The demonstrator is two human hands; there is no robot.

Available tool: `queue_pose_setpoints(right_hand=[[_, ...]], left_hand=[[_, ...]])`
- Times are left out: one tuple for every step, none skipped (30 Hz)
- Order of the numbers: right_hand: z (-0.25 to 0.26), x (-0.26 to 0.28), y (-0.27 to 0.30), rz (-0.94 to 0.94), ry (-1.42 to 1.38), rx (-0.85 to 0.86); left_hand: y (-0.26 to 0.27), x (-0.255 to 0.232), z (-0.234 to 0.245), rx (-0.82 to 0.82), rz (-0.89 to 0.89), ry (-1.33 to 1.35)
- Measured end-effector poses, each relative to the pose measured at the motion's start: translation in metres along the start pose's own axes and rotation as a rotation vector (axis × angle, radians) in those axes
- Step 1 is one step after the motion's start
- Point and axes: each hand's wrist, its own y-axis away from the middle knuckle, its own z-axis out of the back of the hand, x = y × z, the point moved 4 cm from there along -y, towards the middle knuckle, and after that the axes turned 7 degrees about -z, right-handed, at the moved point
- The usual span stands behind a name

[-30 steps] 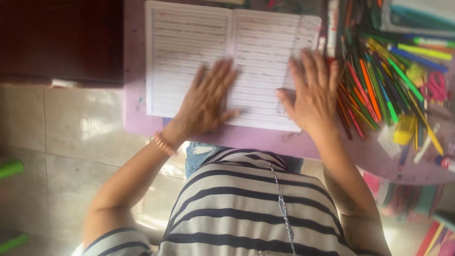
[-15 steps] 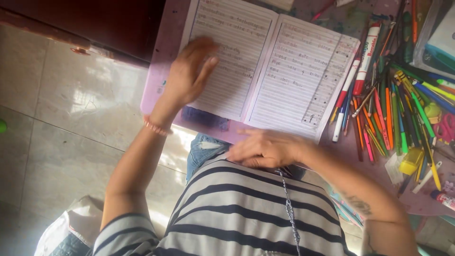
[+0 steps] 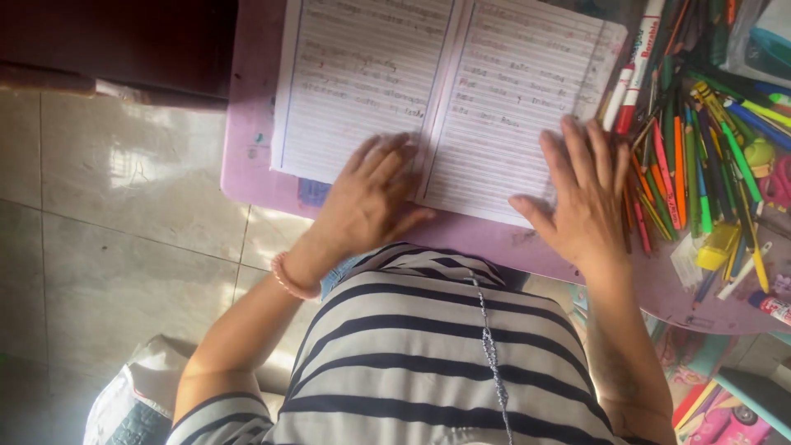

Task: Organizing stationery and using a ruler and pen to mark lines or write in a notebook at a desk.

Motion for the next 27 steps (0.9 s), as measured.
queue_pose_setpoints(right_hand=[[0.001, -0.005, 0.009, -0.044, 0.008, 0.004], [0.001, -0.009, 0.018, -0.087, 0.016, 0.008], [0.002, -0.011, 0.023, -0.097, 0.015, 0.007], [0.003, -0.013, 0.027, -0.134, 0.032, 0.020], [0.005, -0.017, 0.033, -0.173, 0.053, 0.035], [0.005, -0.017, 0.037, -0.185, 0.057, 0.035], [0.008, -0.016, 0.038, -0.150, 0.068, 0.006], [0.010, -0.015, 0.038, -0.115, 0.079, -0.023], [0.013, -0.014, 0.040, -0.127, 0.081, -0.030], [0.014, -0.010, 0.041, -0.079, 0.062, -0.028], [0.015, -0.004, 0.046, -0.036, 0.040, -0.022], [0.012, -0.010, 0.050, -0.053, 0.039, -0.025], [0.009, -0.011, 0.053, 0.021, 0.043, -0.048], [0.006, -0.012, 0.056, 0.096, 0.046, -0.071], [0.005, -0.013, 0.056, 0.089, 0.047, -0.075], [0.006, -0.012, 0.057, 0.143, 0.001, -0.116], [0.007, -0.012, 0.057, 0.195, -0.042, -0.160], [0.008, -0.010, 0.056, 0.187, -0.038, -0.168], [0.011, -0.009, 0.056, 0.168, -0.069, -0.198], [0.015, -0.009, 0.057, 0.149, -0.099, -0.229], [0.017, -0.009, 0.056, 0.123, -0.090, -0.241], [0.020, -0.011, 0.056, 0.078, -0.128, -0.244], [0.023, -0.013, 0.055, 0.031, -0.167, -0.248], [0.024, -0.013, 0.055, 0.004, -0.159, -0.263], [0.027, -0.019, 0.053, -0.169, -0.031, -0.337], [0.030, -0.024, 0.053, -0.343, 0.098, -0.408], [0.026, -0.028, 0.053, -0.358, 0.101, -0.413]], left_hand=[[-0.003, -0.009, -0.004, -0.058, -0.032, 0.068], [-0.006, -0.018, -0.008, -0.117, -0.063, 0.137], [-0.021, -0.025, -0.010, -0.111, -0.071, 0.140], [-0.035, -0.035, -0.010, -0.137, -0.161, 0.070], [-0.050, -0.046, -0.012, -0.166, -0.253, 0.003], [-0.052, -0.050, -0.024, -0.164, -0.263, 0.011], [-0.056, -0.052, -0.035, -0.169, -0.274, -0.037], [-0.060, -0.054, -0.045, -0.175, -0.285, -0.085], [-0.060, -0.054, -0.045, -0.174, -0.299, -0.085], [-0.060, -0.053, -0.045, -0.182, -0.296, -0.040], [-0.058, -0.053, -0.045, -0.184, -0.292, 0.010], [-0.059, -0.054, -0.043, -0.176, -0.306, 0.015], [-0.059, -0.053, -0.040, -0.158, -0.294, 0.070], [-0.060, -0.051, -0.037, -0.140, -0.280, 0.125], [-0.059, -0.052, -0.035, -0.138, -0.288, 0.124], [-0.059, -0.051, -0.033, -0.133, -0.269, 0.168], [-0.060, -0.050, -0.031, -0.129, -0.253, 0.210], [-0.060, -0.051, -0.028, -0.127, -0.265, 0.209], [-0.062, -0.051, -0.027, -0.128, -0.259, 0.227], [-0.064, -0.052, -0.025, -0.129, -0.253, 0.245], [-0.067, -0.052, -0.027, -0.120, -0.281, 0.251], [-0.070, -0.051, -0.031, -0.084, -0.274, 0.254], [-0.074, -0.049, -0.035, -0.046, -0.269, 0.257], [-0.079, -0.052, -0.033, -0.035, -0.299, 0.261], [-0.084, -0.054, -0.032, -0.004, -0.318, 0.228], [-0.089, -0.056, -0.031, 0.026, -0.338, 0.193], [-0.092, -0.058, -0.032, 0.032, -0.353, 0.196]])
